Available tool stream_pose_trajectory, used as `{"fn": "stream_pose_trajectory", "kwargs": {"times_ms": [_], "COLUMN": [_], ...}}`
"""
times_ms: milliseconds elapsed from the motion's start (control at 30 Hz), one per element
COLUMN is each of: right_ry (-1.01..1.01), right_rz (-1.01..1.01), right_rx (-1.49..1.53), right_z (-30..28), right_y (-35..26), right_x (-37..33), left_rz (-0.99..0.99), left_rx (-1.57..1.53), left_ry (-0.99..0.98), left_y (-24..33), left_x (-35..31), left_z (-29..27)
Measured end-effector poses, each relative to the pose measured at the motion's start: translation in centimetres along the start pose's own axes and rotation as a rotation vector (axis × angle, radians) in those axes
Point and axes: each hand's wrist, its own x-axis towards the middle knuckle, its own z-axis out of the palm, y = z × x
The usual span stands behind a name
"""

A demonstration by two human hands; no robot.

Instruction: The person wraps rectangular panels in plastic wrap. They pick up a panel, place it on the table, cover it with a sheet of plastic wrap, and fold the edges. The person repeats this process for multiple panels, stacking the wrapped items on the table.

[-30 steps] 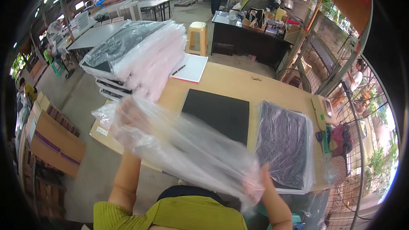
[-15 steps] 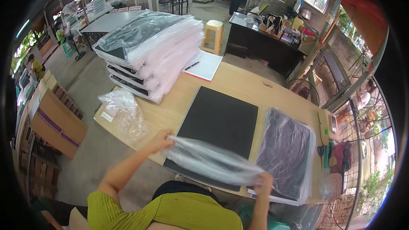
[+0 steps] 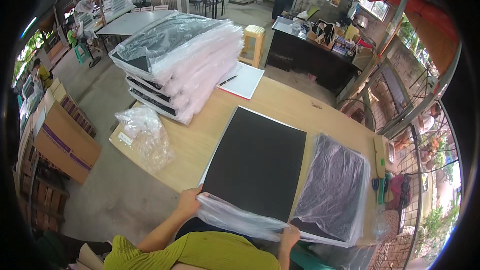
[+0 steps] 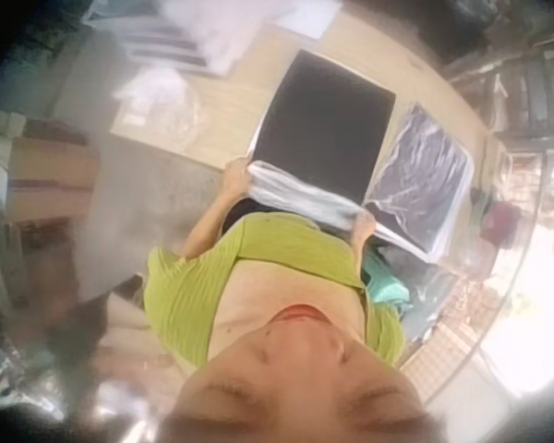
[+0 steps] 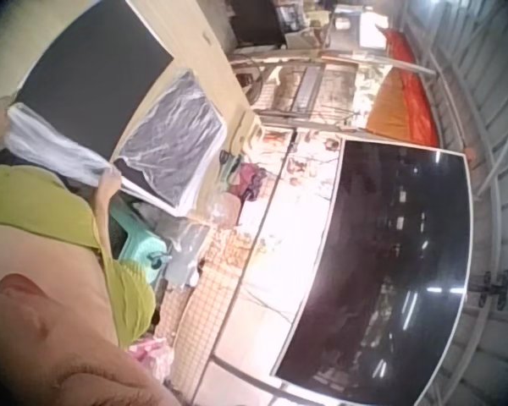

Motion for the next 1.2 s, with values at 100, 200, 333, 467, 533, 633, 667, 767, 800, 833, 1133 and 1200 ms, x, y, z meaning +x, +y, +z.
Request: {"fn": "stream_pose_trajectory", "kwargs": {"times_ms": [100,200,333,467,533,633,667,767,800,833,1133,1200], "right_ry": [-0.403,-0.222,0.082,0.059,0.016,-0.053,-0.035,-0.055,-0.076,-0.093,0.881,0.669], "right_rz": [0.687,0.177,-0.827,-1.304,-1.305,-1.167,-1.149,-0.854,-0.712,-0.576,-0.68,-0.59], "right_rx": [1.605,1.317,1.343,1.216,1.321,1.276,1.157,1.072,1.081,1.084,0.713,0.846], "right_z": [-3.4,-4.4,-10.3,-15.3,-15.9,-14.1,-13.3,-12.0,-11.6,-11.5,-13.4,-16.8], "right_y": [-1.7,-1.1,-14.3,-18.0,-23.8,-26.4,-25.2,-24.0,-23.7,-23.6,-26.7,-29.1], "right_x": [1.8,2.5,3.7,7.5,6.0,3.0,2.4,1.6,1.3,1.1,6.9,8.1], "left_rz": [0.034,0.092,0.539,0.67,0.771,0.738,0.748,0.765,0.762,0.761,0.547,0.589], "left_rx": [-1.035,-1.892,-2.212,-1.646,-1.406,-1.47,-1.49,-1.522,-1.531,-1.547,-0.597,-0.597], "left_ry": [-0.217,-0.482,-0.495,-0.077,0.0,0.068,0.077,0.078,0.073,0.066,0.454,0.589], "left_y": [3.7,7.0,11.2,14.4,14.9,15.3,15.5,17.0,17.3,17.4,17.3,17.6], "left_x": [0.1,1.0,4.1,6.2,7.5,8.8,9.4,10.9,11.4,11.9,15.9,16.4], "left_z": [-6.4,-12.0,-17.2,-27.1,-29.0,-28.4,-28.5,-28.7,-28.7,-28.8,-32.3,-32.5]}}
